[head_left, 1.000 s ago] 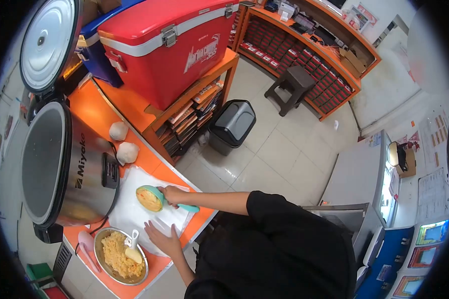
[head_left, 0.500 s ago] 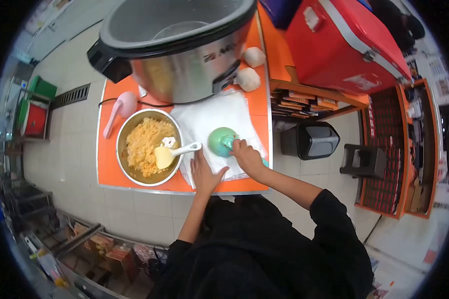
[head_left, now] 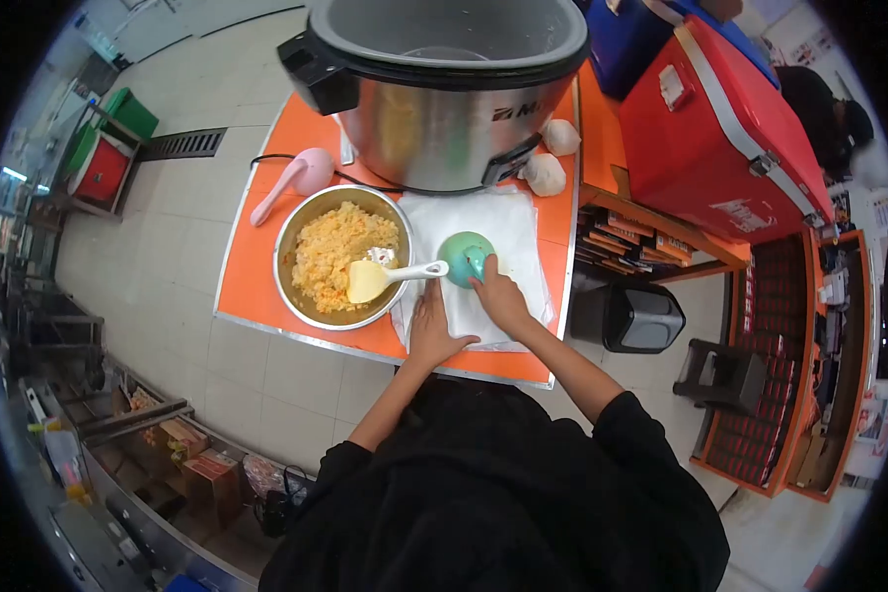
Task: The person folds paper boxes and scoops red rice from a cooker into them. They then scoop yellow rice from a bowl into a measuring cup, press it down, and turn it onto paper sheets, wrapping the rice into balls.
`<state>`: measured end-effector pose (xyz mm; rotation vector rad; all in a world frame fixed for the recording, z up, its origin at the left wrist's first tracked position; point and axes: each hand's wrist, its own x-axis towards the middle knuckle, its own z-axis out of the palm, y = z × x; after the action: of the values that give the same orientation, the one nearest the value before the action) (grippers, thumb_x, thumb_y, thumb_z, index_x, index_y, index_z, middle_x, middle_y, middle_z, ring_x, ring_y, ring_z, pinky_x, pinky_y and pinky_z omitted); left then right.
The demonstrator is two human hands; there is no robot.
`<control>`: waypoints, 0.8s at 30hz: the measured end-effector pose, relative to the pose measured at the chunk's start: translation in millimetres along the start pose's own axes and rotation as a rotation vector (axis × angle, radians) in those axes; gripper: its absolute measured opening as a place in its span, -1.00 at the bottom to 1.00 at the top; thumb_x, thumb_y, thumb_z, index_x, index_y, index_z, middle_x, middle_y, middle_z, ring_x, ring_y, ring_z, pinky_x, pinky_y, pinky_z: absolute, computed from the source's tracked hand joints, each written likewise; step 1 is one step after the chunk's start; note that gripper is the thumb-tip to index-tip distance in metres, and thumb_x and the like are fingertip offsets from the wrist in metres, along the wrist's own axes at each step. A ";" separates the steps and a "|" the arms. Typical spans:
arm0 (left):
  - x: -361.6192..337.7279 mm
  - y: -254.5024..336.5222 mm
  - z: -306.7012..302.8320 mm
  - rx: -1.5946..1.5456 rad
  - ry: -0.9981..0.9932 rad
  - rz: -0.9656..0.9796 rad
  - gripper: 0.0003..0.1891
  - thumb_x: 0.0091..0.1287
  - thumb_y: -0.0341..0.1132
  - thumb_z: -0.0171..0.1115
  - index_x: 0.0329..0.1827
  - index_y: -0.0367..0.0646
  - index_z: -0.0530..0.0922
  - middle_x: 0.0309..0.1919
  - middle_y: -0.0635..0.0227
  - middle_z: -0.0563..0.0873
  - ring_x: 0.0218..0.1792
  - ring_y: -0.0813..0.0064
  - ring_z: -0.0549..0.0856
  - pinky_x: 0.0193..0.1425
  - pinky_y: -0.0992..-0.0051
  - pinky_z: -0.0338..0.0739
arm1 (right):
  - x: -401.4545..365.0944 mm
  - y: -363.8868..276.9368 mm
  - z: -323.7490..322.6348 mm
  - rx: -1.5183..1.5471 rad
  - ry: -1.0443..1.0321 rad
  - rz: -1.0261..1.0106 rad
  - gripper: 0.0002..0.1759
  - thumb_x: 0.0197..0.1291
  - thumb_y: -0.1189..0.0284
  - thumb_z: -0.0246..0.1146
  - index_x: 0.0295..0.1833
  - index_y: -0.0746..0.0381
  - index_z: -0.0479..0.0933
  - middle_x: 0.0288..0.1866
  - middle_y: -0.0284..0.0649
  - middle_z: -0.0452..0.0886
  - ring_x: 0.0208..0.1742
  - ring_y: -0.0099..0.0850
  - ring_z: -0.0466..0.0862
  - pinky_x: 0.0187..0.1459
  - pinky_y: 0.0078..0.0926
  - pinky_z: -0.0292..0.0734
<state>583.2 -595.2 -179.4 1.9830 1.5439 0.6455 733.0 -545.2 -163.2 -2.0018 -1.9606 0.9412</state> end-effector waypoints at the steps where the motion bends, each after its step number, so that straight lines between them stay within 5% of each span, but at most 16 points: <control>1: -4.4 -2.5 -5.9 0.007 0.020 -0.005 0.17 -0.20 -0.03 0.47 0.36 -0.37 -0.12 0.30 -0.12 0.15 0.33 0.04 0.19 0.35 0.16 0.10 | 0.3 8.7 -0.7 0.075 0.049 -0.095 -0.56 0.24 0.21 0.05 0.01 0.28 0.09 -0.49 0.19 0.54 -0.42 0.11 0.58 -0.44 -0.05 0.46; 4: -17.3 -18.4 -26.4 -0.155 0.107 -0.014 -0.04 -0.08 -0.17 0.41 0.35 -0.27 0.04 0.30 0.03 0.22 0.31 0.10 0.24 0.34 0.25 0.16 | 1.7 18.8 -22.0 0.199 0.091 -0.216 -0.59 0.25 0.23 0.07 -0.02 0.27 0.10 -0.51 0.16 0.53 -0.41 0.15 0.57 -0.42 -0.06 0.44; 7: -29.9 -44.2 -41.7 -0.093 -0.048 0.099 -0.46 0.03 -0.30 0.31 0.16 -0.06 0.44 0.22 0.35 0.40 0.27 0.25 0.32 0.31 0.29 0.24 | -1.0 -12.9 -57.4 0.357 0.191 -0.346 -0.50 0.20 0.22 0.10 0.09 0.27 0.09 -0.45 0.12 0.55 -0.43 0.08 0.58 -0.45 -0.08 0.45; 9: -28.6 -52.1 -50.7 -0.098 -0.105 0.128 -0.46 0.03 -0.28 0.31 0.15 -0.02 0.46 0.21 0.36 0.42 0.27 0.25 0.32 0.31 0.30 0.24 | 3.2 -71.2 -76.4 0.111 0.094 -0.534 -0.47 0.19 0.19 0.10 0.12 0.26 0.12 -0.40 0.11 0.56 -0.40 0.03 0.59 -0.41 -0.10 0.46; 10: -28.1 -55.0 -53.5 -0.104 -0.173 0.169 -0.47 0.03 -0.25 0.32 0.15 0.02 0.47 0.20 0.38 0.43 0.27 0.24 0.32 0.32 0.31 0.24 | -3.5 -119.8 -87.6 -0.009 -0.117 -0.376 -0.50 0.21 0.20 0.09 0.16 0.27 0.24 -0.16 0.01 0.57 -0.22 -0.02 0.59 -0.22 -0.18 0.47; 14: -22.3 -66.4 -49.5 -0.014 -0.318 0.125 -0.63 0.03 -0.13 0.29 -0.03 0.16 0.61 0.18 0.47 0.46 0.15 0.29 0.46 0.19 0.35 0.35 | 41.3 -179.2 10.7 -0.181 -0.048 -0.897 -0.60 0.12 0.26 0.16 0.07 0.12 0.35 -0.25 -0.10 0.57 -0.17 -0.17 0.58 -0.14 -0.24 0.42; 15: -18.8 -52.9 -59.1 -0.117 -0.396 -0.051 -0.66 0.02 -0.10 0.30 -0.09 0.19 0.64 0.05 0.40 0.56 -0.05 0.27 0.59 0.02 0.33 0.44 | 42.1 -186.4 16.3 -0.262 -0.010 -0.945 -0.60 0.11 0.29 0.17 0.08 0.10 0.35 -0.25 -0.13 0.56 -0.16 -0.20 0.57 -0.13 -0.27 0.41; 16: -17.5 -53.9 -55.2 -0.120 -0.408 -0.047 -0.66 0.02 -0.10 0.30 -0.09 0.19 0.64 0.05 0.40 0.56 -0.05 0.27 0.59 0.02 0.33 0.44 | 38.2 -180.9 17.6 -0.259 -0.011 -0.933 -0.60 0.11 0.29 0.17 0.08 0.10 0.35 -0.25 -0.13 0.56 -0.16 -0.20 0.57 -0.13 -0.27 0.41; 18: -22.2 -67.4 -42.1 0.043 -0.092 0.082 -0.67 0.05 -0.11 0.30 -0.09 0.14 0.63 -0.10 0.33 0.63 -0.21 0.20 0.63 -0.10 0.31 0.48 | 16.6 -175.2 15.0 0.011 0.392 -1.062 -0.61 0.06 0.31 0.20 0.04 0.08 0.39 -0.19 -0.18 0.55 -0.10 -0.25 0.55 -0.13 -0.32 0.39; 20: -18.9 -52.4 -51.9 0.030 -0.209 -0.103 -0.72 0.12 -0.18 0.27 -0.19 -0.15 0.62 -0.15 0.28 0.66 -0.13 0.16 0.61 -0.03 0.27 0.46 | -2.3 -126.1 -3.3 0.139 0.273 -1.018 -0.69 0.05 0.36 0.20 -0.06 0.16 0.44 -0.17 -0.16 0.52 -0.11 -0.22 0.52 -0.13 -0.31 0.39; 22: -14.0 -62.9 -46.7 -0.080 -0.107 0.323 -0.72 0.14 -0.22 0.24 -0.15 -0.19 0.58 -0.11 0.26 0.65 0.03 0.17 0.54 0.07 0.28 0.40 | -17.6 -50.6 -6.1 0.292 0.195 -0.877 -0.82 0.06 0.36 0.19 -0.26 0.23 0.47 -0.26 -0.19 0.50 -0.21 -0.26 0.51 -0.22 -0.34 0.39; 24: -12.0 -57.1 -41.6 -0.185 -0.111 0.195 -0.73 0.14 -0.25 0.23 -0.13 -0.17 0.57 -0.09 0.29 0.65 0.08 0.18 0.50 0.10 0.31 0.39 | -44.6 -20.5 -13.0 0.124 0.309 -0.780 -0.86 0.04 0.42 0.20 -0.31 0.24 0.49 -0.35 -0.20 0.51 -0.26 -0.26 0.52 -0.27 -0.31 0.40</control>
<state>512.1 -590.5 -187.5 2.0065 1.1906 0.7150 726.4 -581.5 -128.4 -1.0560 -2.1411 0.4998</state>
